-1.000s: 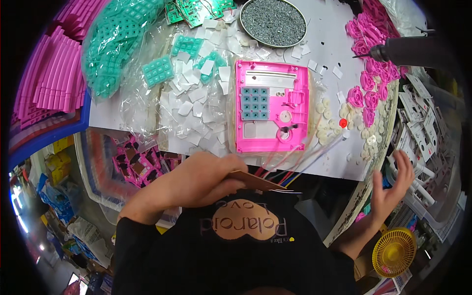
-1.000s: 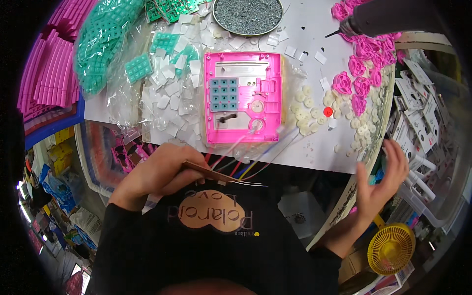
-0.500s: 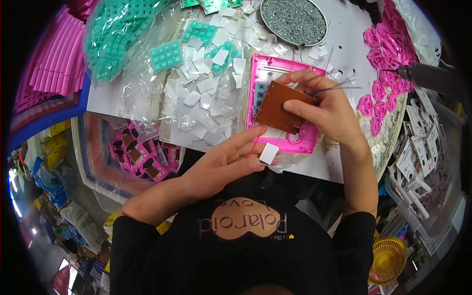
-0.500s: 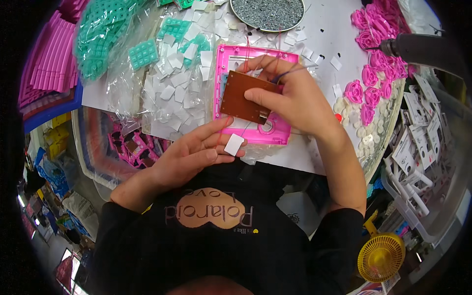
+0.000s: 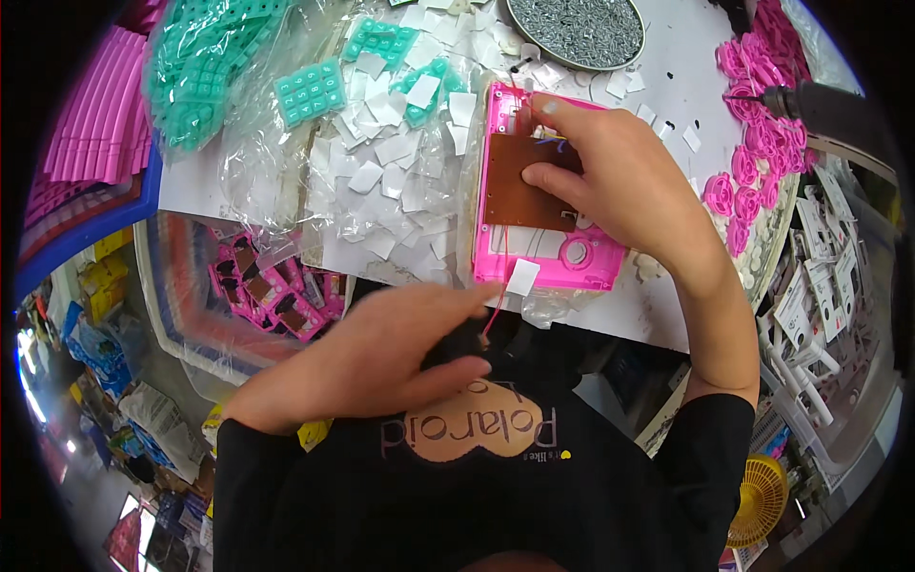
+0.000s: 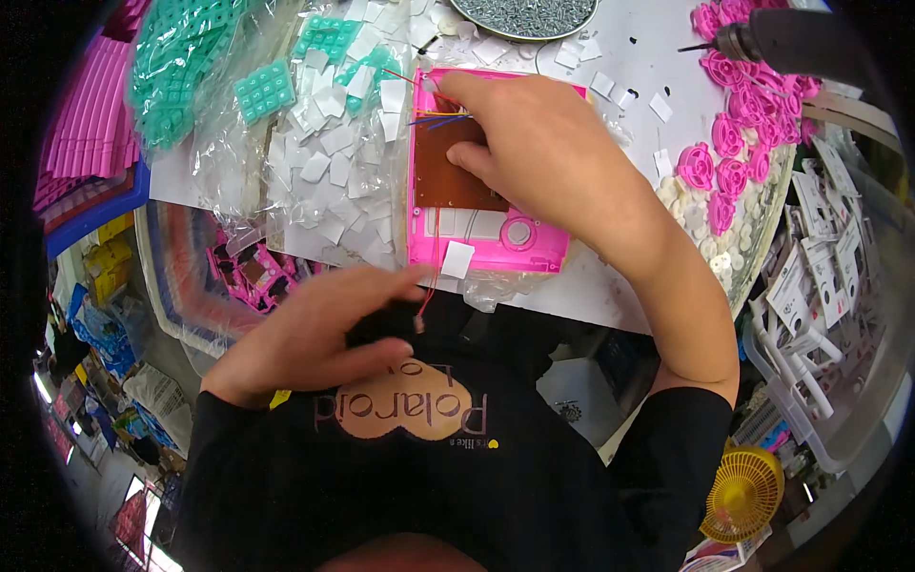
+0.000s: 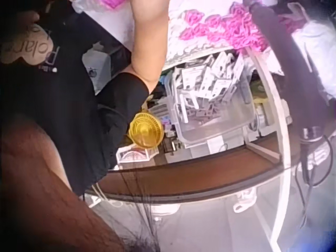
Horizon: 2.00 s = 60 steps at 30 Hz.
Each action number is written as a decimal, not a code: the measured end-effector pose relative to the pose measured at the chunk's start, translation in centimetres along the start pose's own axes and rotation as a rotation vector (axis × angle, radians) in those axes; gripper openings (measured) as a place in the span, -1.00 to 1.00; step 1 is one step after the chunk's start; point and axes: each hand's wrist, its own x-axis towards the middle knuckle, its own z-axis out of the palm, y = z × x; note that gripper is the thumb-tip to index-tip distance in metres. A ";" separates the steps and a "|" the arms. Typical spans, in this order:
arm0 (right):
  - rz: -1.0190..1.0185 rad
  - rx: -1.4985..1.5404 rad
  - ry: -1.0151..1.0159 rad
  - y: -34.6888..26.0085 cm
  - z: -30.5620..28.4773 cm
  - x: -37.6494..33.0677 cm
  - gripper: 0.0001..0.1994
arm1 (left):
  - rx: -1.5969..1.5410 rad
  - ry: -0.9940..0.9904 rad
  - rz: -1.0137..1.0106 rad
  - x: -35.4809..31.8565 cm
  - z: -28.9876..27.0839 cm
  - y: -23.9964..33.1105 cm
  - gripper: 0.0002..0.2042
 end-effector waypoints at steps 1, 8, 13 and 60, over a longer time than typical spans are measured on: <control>-0.016 -0.032 0.022 -0.1 -0.1 0.0 -0.62 | 0.192 0.089 -0.015 -0.2 -0.6 0.8 -0.37; 0.071 -0.293 0.191 -1.0 -0.5 -1.5 -0.52 | 0.898 0.358 0.470 4.6 -1.5 -0.1 -0.43; -0.165 -0.254 0.430 -0.4 0.9 -4.6 -0.42 | 0.942 0.323 0.469 5.0 -1.4 -0.7 -0.42; -0.639 1.325 0.416 -4.7 -2.4 -6.8 -0.68 | 0.604 0.602 0.865 7.4 -1.1 -0.4 -0.76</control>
